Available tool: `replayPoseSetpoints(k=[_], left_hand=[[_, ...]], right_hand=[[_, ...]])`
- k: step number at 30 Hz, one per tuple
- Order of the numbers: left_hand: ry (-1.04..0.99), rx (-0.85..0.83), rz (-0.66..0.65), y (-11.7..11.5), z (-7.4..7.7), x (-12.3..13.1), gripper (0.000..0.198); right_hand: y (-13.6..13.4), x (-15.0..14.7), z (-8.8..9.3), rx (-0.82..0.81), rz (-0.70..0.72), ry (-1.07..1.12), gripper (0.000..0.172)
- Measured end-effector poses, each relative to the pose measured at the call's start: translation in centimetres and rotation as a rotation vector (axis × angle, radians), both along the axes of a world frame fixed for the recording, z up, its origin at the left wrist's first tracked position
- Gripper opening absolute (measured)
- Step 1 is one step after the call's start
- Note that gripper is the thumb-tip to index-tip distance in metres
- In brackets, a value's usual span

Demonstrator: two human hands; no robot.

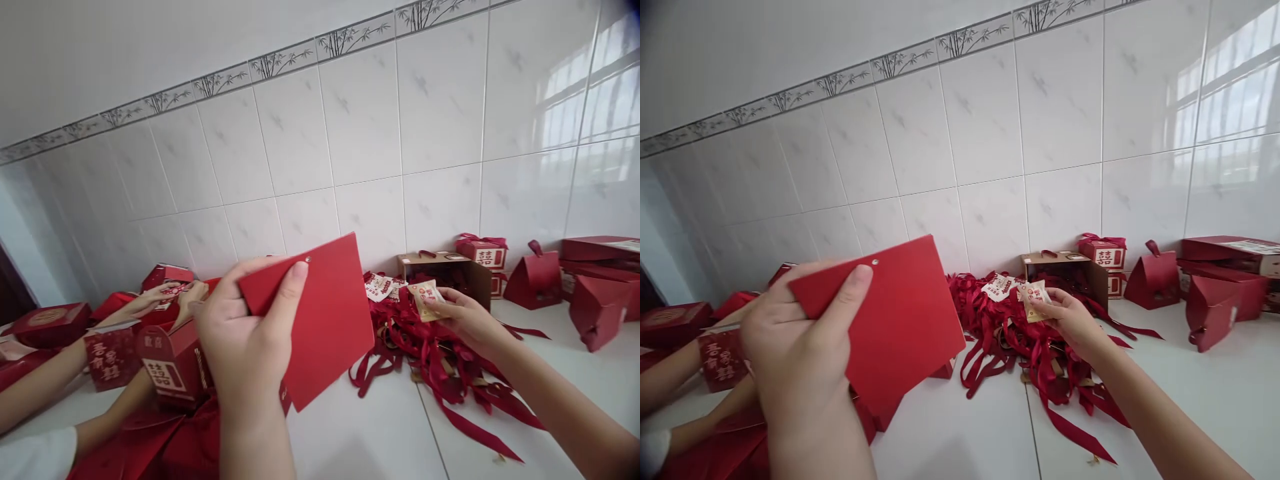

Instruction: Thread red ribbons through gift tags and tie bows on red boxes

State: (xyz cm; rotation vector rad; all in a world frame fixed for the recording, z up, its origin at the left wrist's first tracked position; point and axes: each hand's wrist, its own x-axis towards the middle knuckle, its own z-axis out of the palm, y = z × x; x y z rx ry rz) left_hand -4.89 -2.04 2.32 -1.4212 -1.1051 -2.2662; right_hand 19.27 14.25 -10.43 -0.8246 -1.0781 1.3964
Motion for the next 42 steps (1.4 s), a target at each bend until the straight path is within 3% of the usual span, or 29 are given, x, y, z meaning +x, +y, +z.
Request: replayPoseSetpoints(k=[4, 9, 20, 29, 42], left_hand=[[0.046, -0.045, -0.023, -0.2, 0.0, 1.3, 0.01], [0.04, -0.072, -0.056, 0.0, -0.3, 2.1, 0.007], [0.061, -0.088, -0.023, -0.2, -0.2, 2.6, 0.009], [0.03, -0.119, -0.037, 0.3, -0.7, 2.7, 0.011], [-0.042, -0.1, 0.013, 0.2, -0.4, 3.4, 0.013]], right_hand=[[-1.3, -0.2, 1.3, 0.023, -0.017, 0.134, 0.046], [-1.8, 0.1, 1.8, 0.13, -0.173, 0.103, 0.031], [-4.5, 0.2, 4.4, 0.271, -0.217, 0.142, 0.032], [-5.6, 0.0, 5.2, 0.27, -0.027, 0.217, 0.027], [-7.7, 0.0, 6.6, 0.293, 0.021, 0.274, 0.017]])
